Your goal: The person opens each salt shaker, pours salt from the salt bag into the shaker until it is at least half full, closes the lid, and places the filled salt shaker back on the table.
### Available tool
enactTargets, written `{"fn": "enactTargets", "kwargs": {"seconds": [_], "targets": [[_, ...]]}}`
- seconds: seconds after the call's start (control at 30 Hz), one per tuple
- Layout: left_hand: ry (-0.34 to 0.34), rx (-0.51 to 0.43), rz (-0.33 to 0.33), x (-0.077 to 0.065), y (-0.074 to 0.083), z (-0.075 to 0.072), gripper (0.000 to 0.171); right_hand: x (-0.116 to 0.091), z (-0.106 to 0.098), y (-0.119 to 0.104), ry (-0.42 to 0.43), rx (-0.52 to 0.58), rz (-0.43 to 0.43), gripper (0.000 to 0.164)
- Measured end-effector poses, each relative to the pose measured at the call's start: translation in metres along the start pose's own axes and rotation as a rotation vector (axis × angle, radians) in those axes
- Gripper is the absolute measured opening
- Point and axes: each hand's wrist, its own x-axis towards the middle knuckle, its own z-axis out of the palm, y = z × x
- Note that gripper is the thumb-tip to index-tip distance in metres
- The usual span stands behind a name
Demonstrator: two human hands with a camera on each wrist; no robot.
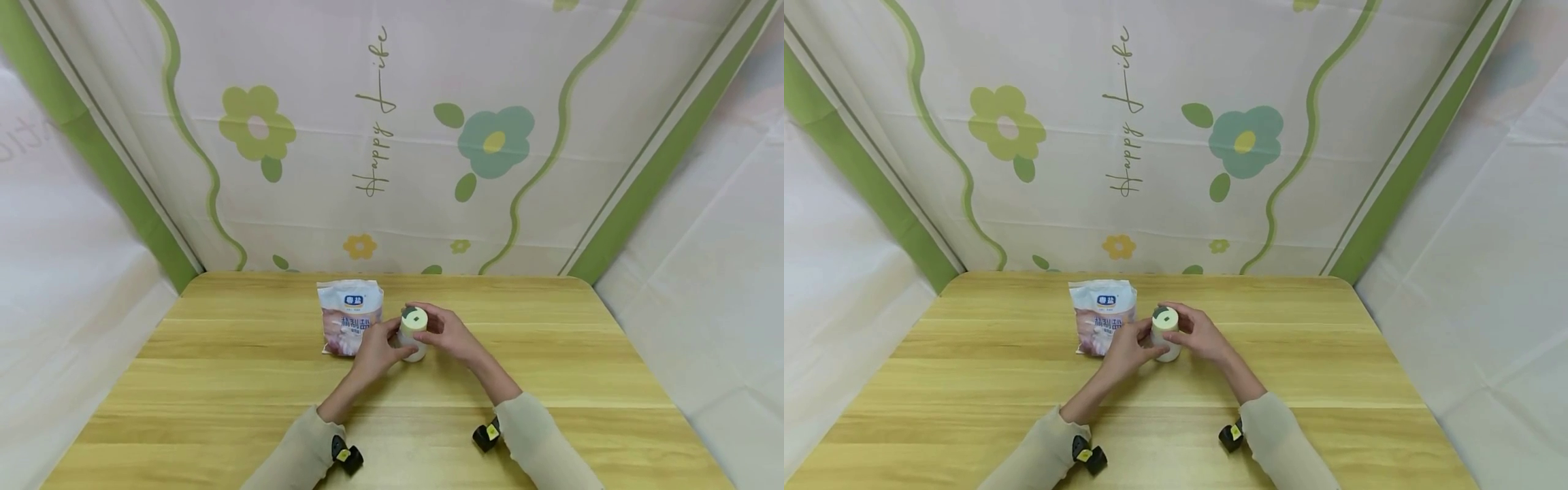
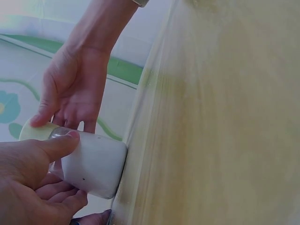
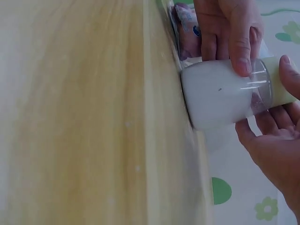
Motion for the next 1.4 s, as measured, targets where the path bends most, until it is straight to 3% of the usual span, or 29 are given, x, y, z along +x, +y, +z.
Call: {"fn": "enactTargets", "kwargs": {"seconds": [0.3, 0.57, 0.83, 1.1, 1.27, 1.4], "targets": [[0.009, -0.010, -0.001, -0.002, 0.000, -0.002, 0.051, 0.001, 0.007, -0.001, 0.095, -0.025, 0.030, 0.053], [-0.004, 0.001, 0.005, -0.002, 0.000, -0.001, 0.049, -0.001, 0.004, 0.001, 0.023, -0.071, 0.010, 0.056], [0.000, -0.012, 0.006, -0.002, 0.001, -0.001, 0.050, -0.002, 0.014, -0.001, 0.155, -0.035, 0.072, 0.053], [-0.011, -0.028, 0.009, -0.002, 0.000, 0.000, 0.050, -0.003, 0.010, -0.003, 0.084, -0.045, 0.021, 0.062], [-0.014, -0.050, 0.002, -0.002, 0.000, 0.000, 0.050, -0.004, 0.014, -0.007, 0.139, -0.045, 0.049, 0.053], [-0.006, -0.039, 0.007, -0.002, 0.001, 0.000, 0.049, -0.005, 0.015, -0.008, 0.147, -0.045, 0.054, 0.058]]}}
